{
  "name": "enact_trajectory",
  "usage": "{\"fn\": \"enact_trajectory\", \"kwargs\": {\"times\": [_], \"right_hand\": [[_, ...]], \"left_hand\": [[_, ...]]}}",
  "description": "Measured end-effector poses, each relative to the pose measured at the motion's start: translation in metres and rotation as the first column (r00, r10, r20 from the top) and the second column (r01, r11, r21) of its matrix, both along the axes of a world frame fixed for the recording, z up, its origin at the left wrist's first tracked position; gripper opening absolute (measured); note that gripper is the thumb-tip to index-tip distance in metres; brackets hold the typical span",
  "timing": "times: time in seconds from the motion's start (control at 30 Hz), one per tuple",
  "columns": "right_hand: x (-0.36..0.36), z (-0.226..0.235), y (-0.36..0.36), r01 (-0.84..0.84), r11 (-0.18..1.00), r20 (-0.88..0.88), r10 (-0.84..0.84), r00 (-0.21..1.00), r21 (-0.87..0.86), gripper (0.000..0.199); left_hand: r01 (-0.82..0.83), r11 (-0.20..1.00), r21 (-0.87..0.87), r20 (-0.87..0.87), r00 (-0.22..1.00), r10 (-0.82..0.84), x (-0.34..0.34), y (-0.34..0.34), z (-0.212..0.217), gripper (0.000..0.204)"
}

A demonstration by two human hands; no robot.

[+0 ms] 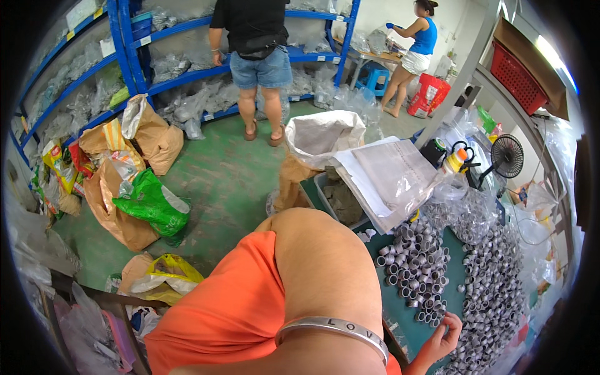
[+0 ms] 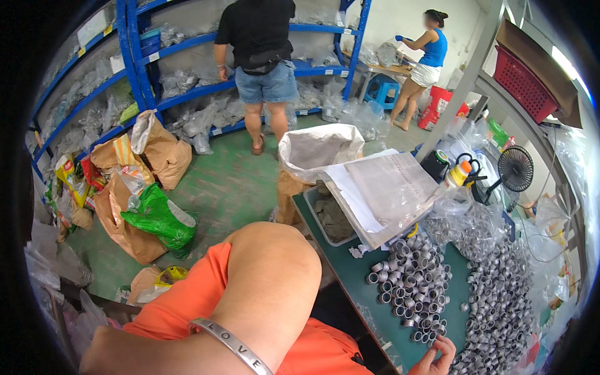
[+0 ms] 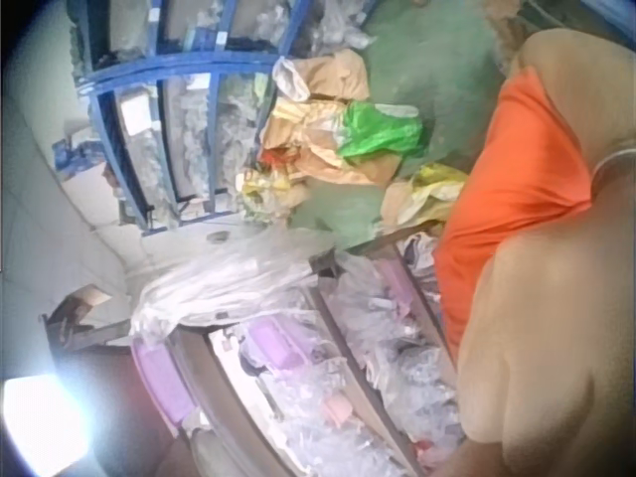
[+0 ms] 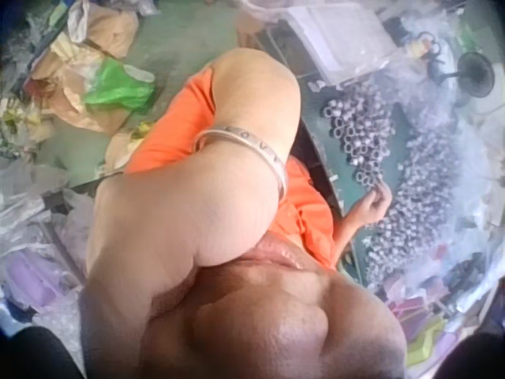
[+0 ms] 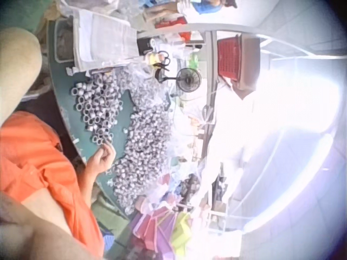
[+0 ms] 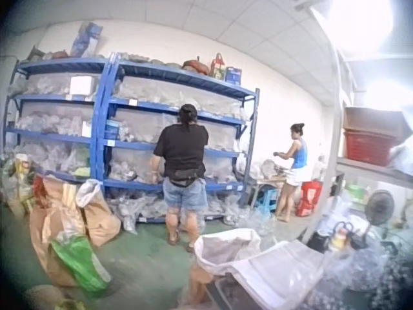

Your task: The person picks up metal rings one at a time from a large pile on a table, handles them to check their state, and places them into a cardboard box.

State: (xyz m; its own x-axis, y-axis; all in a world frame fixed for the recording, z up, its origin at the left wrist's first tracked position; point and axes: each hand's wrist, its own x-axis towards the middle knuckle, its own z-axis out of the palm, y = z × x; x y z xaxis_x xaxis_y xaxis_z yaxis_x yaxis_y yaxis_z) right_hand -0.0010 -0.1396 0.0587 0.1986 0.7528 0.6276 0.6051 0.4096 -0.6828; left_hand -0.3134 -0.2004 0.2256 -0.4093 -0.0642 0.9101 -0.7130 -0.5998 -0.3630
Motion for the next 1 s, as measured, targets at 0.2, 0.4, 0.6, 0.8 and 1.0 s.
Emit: {"fn": "enact_trajectory", "kwargs": {"times": [0.2, 0.4, 0.6, 0.8, 1.0], "right_hand": [[-0.010, 0.001, -0.007, 0.034, 0.999, 0.048, -0.032, 0.998, -0.031, 0.012], [-0.010, 0.000, -0.016, 0.107, 0.994, 0.060, -0.105, 0.993, -0.025, 0.014], [-0.004, -0.002, -0.019, 0.166, 0.986, 0.108, -0.167, 0.980, 0.022, 0.016], [0.019, -0.010, -0.039, 0.310, 0.949, 0.085, -0.304, 0.949, -0.058, 0.011], [0.037, -0.045, -0.060, 0.363, 0.913, 0.000, -0.369, 0.929, -0.186, 0.011]], "left_hand": [[-0.003, 0.999, -0.037, 0.045, 0.999, 0.005, -0.010, -0.001, -0.007, 0.020], [0.014, 0.997, -0.079, 0.080, 0.997, -0.008, -0.015, 0.001, -0.008, 0.029], [-0.148, 0.977, -0.154, 0.029, 0.988, 0.154, -0.005, 0.056, -0.016, 0.021], [-0.623, 0.753, -0.212, -0.603, 0.690, 0.401, 0.035, 0.126, -0.105, 0.020], [-0.729, 0.676, -0.107, -0.956, 0.262, 0.132, 0.066, 0.142, -0.199, 0.017]]}}
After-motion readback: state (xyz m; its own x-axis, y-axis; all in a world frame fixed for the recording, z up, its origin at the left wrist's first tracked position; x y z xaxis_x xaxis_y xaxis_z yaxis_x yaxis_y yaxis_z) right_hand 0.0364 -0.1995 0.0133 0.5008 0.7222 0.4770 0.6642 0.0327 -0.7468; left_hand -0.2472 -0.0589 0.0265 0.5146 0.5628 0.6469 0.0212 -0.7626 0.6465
